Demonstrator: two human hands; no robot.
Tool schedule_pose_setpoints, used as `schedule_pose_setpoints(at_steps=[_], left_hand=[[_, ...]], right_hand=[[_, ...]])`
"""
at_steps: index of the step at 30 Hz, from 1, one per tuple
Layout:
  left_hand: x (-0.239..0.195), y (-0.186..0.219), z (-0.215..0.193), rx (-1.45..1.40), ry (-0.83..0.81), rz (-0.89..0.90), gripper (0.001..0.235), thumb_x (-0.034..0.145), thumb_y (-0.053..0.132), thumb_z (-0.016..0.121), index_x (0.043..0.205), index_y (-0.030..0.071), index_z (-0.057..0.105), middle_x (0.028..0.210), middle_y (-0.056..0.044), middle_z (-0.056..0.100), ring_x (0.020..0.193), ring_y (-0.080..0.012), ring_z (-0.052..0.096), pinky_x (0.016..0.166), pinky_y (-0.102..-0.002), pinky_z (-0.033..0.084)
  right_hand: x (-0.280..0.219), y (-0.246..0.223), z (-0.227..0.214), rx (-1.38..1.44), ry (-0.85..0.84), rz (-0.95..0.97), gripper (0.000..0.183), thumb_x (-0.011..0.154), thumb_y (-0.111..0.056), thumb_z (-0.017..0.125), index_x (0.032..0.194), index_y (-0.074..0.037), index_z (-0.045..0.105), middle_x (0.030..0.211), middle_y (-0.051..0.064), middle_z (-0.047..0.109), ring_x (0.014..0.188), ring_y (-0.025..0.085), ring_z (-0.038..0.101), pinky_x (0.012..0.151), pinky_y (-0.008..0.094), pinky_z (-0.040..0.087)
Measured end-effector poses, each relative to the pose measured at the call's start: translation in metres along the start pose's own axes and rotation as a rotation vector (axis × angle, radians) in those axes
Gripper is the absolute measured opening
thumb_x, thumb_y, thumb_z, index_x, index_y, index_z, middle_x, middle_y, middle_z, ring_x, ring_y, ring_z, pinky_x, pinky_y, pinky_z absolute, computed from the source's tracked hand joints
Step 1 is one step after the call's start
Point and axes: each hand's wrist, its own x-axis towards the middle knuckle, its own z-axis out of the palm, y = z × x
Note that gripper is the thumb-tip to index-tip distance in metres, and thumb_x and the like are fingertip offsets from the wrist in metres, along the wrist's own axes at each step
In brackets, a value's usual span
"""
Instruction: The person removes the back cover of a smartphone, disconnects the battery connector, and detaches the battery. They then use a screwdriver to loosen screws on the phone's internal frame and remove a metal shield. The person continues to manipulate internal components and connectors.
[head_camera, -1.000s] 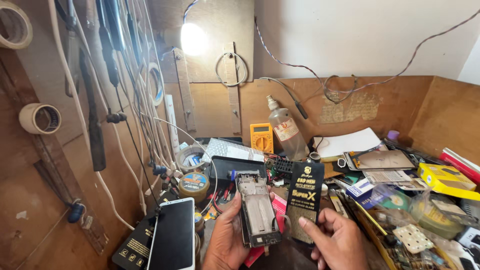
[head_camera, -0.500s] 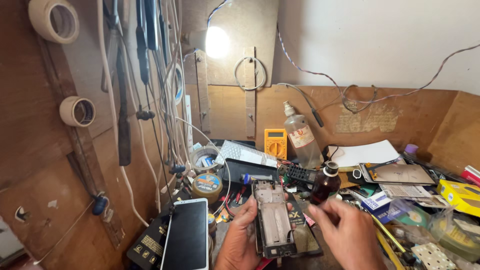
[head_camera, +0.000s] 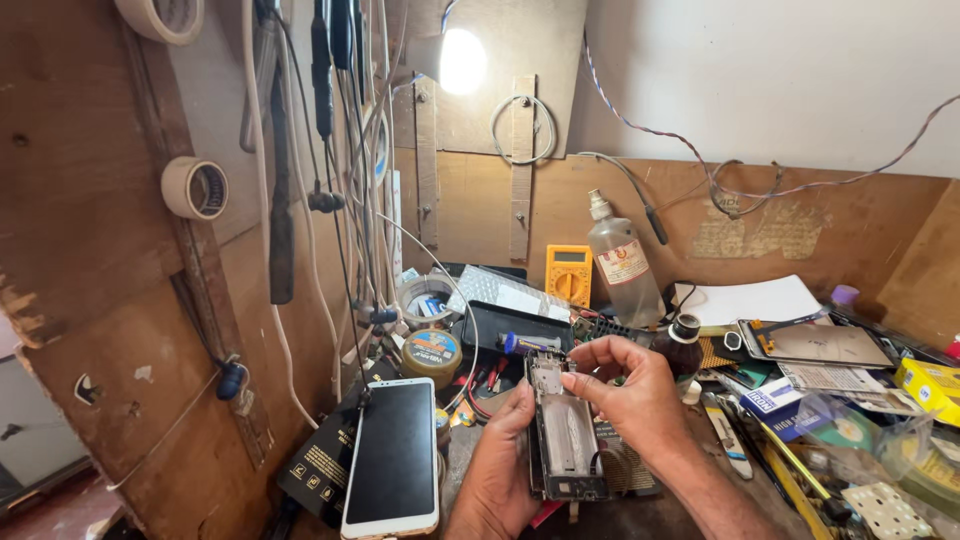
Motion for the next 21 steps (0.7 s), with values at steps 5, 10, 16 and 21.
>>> schedule_pose_setpoints(at_steps=[5, 10, 16, 21], left_hand=[[-0.003, 0.002, 0.002, 0.024, -0.061, -0.02, 0.039, 0.099, 0.038, 0.05, 0.128, 0.014, 0.062, 0.108, -0.01, 0.074, 0.093, -0.0248, 0.073, 0.079, -0.043, 0.062], [0.0, 0.0, 0.0, 0.031, -0.09, 0.017, 0.037, 0.103, 0.038, 0.05, 0.128, 0.012, 0.06, 0.109, -0.01, 0.072, 0.092, -0.025, 0.073, 0.078, -0.044, 0.062], [0.005, -0.003, -0.005, 0.001, -0.06, -0.041, 0.042, 0.101, 0.043, 0.051, 0.125, 0.011, 0.062, 0.106, -0.012, 0.073, 0.09, -0.0265, 0.072, 0.076, -0.044, 0.063], [0.012, -0.008, -0.011, -0.018, 0.02, 0.023, 0.035, 0.101, 0.035, 0.058, 0.125, 0.011, 0.063, 0.109, -0.007, 0.072, 0.095, -0.0226, 0.072, 0.083, -0.043, 0.062]], right_hand=[[-0.001, -0.001, -0.004, 0.096, -0.039, 0.056, 0.035, 0.074, -0.007, 0.084, 0.108, -0.007, 0.074, 0.083, -0.001, 0.068, 0.064, 0.004, 0.058, 0.049, 0.022, 0.045], [0.001, 0.005, -0.008, 0.066, -0.071, 0.043, 0.022, 0.08, -0.008, 0.084, 0.099, 0.0, 0.076, 0.076, 0.002, 0.071, 0.061, 0.006, 0.059, 0.05, 0.022, 0.046], [0.005, 0.012, -0.005, -0.089, -0.05, 0.037, 0.016, 0.082, -0.011, 0.079, 0.096, -0.003, 0.079, 0.079, 0.0, 0.076, 0.063, 0.005, 0.062, 0.05, 0.024, 0.05], [0.004, 0.015, 0.005, -0.255, 0.038, -0.155, 0.012, 0.08, -0.01, 0.081, 0.089, -0.002, 0.079, 0.074, 0.004, 0.077, 0.065, 0.009, 0.066, 0.057, 0.028, 0.053]])
